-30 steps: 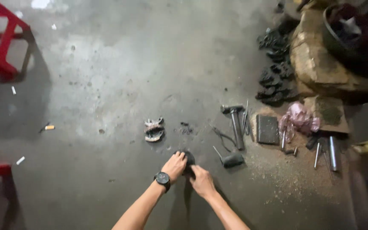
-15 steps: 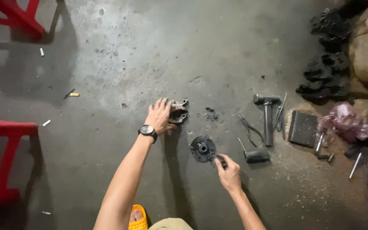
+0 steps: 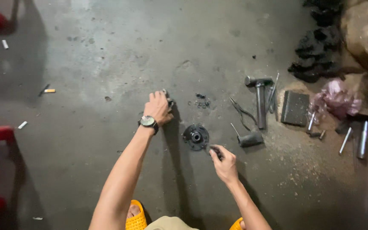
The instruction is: The person carries a motorcycle clutch assembly across the workshop, sits on the floor, and disassembles it by hand, using pliers to remove parts and a hammer nearby. They separate clutch plates and springs, lay the plates out on the floor, and handle the hub while sorting the components.
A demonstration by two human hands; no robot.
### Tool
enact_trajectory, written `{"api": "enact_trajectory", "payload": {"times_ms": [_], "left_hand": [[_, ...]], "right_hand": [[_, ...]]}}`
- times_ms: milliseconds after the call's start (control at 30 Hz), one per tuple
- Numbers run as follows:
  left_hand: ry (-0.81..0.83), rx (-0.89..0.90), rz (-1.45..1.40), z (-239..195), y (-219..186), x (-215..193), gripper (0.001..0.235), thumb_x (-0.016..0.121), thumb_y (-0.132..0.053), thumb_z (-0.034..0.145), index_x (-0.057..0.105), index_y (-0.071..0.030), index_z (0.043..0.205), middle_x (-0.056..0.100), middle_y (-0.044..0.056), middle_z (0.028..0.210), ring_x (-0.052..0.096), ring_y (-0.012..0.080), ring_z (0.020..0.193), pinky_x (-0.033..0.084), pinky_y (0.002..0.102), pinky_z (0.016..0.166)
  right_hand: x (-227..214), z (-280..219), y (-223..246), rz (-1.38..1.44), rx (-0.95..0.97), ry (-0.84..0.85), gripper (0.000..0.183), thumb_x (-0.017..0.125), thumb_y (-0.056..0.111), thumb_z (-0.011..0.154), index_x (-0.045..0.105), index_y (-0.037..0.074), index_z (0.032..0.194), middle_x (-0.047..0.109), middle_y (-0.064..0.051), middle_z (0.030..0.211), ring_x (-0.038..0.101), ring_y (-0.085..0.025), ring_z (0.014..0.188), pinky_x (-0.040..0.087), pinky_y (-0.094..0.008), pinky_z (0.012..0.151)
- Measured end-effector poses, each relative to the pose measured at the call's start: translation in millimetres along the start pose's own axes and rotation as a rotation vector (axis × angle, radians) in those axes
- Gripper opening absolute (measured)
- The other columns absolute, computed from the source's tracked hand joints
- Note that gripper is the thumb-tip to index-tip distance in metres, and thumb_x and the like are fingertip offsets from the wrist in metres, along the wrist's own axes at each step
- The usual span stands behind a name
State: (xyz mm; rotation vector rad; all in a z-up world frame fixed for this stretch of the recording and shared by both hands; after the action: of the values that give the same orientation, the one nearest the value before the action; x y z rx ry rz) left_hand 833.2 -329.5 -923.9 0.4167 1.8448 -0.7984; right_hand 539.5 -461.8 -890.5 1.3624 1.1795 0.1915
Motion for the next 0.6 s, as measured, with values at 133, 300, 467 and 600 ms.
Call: {"api": "enact_trajectory", "payload": {"times_ms": [133, 300, 467, 600], "left_hand": [[-0.153, 0.047, 0.003, -20.5, 0.2, -2.6, 0.091, 0.088, -0.031, 0.072, 0.045, 0.009, 0.141, 0.055, 0.021, 0.117, 0.055, 0.0399, 0.108, 0.060, 0.045, 0.073], [-0.299, -0.114, 0.010, -35.6, 11.8, -10.2, 0.070, 0.083, -0.033, 0.075, 0.057, -0.001, 0.132, 0.059, 0.021, 0.114, 0.060, 0.0385, 0.106, 0.058, 0.046, 0.075], [-0.273, -0.312, -0.936, -44.2, 61.0, 39.3, 0.040, 0.071, -0.028, 0.099, 0.055, 0.004, 0.118, 0.062, 0.014, 0.097, 0.061, 0.0308, 0.089, 0.052, 0.044, 0.077], [0.187, -0.357, -1.749, -53.5, -43.8, -60.8, 0.037, 0.060, -0.019, 0.093, 0.062, -0.002, 0.126, 0.071, 0.014, 0.107, 0.069, 0.0259, 0.089, 0.057, 0.045, 0.071]], "right_hand": [[3.6, 2.5, 2.8, 0.000, 0.099, 0.014, 0.020, 0.071, 0.014, 0.093, 0.075, 0.002, 0.109, 0.074, -0.011, 0.075, 0.065, -0.013, 0.065, 0.054, -0.029, 0.062], [8.6, 11.2, 10.5, 0.039, -0.018, 0.068, 0.020, 0.069, 0.013, 0.093, 0.074, 0.001, 0.108, 0.076, -0.007, 0.088, 0.069, -0.010, 0.073, 0.056, -0.028, 0.066], [-3.8, 33.5, -21.8, 0.211, 0.125, 0.024, 0.019, 0.070, 0.012, 0.093, 0.075, 0.000, 0.107, 0.077, -0.006, 0.084, 0.068, -0.011, 0.072, 0.057, -0.029, 0.066], [-67.9, 68.4, 4.8, 0.283, 0.191, 0.146, 0.021, 0.067, 0.011, 0.096, 0.076, 0.002, 0.113, 0.076, -0.006, 0.087, 0.068, -0.014, 0.072, 0.057, -0.029, 0.067]]}}
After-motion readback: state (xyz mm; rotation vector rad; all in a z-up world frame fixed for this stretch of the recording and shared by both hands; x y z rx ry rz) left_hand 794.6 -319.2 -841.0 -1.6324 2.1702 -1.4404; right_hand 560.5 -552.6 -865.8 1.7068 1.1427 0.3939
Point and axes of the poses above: each hand's wrist, its own z-axis towards the middle knuckle, its own x-axis out of the palm, y = z × x, the point moved 6 cm from there along z, towards the middle knuckle
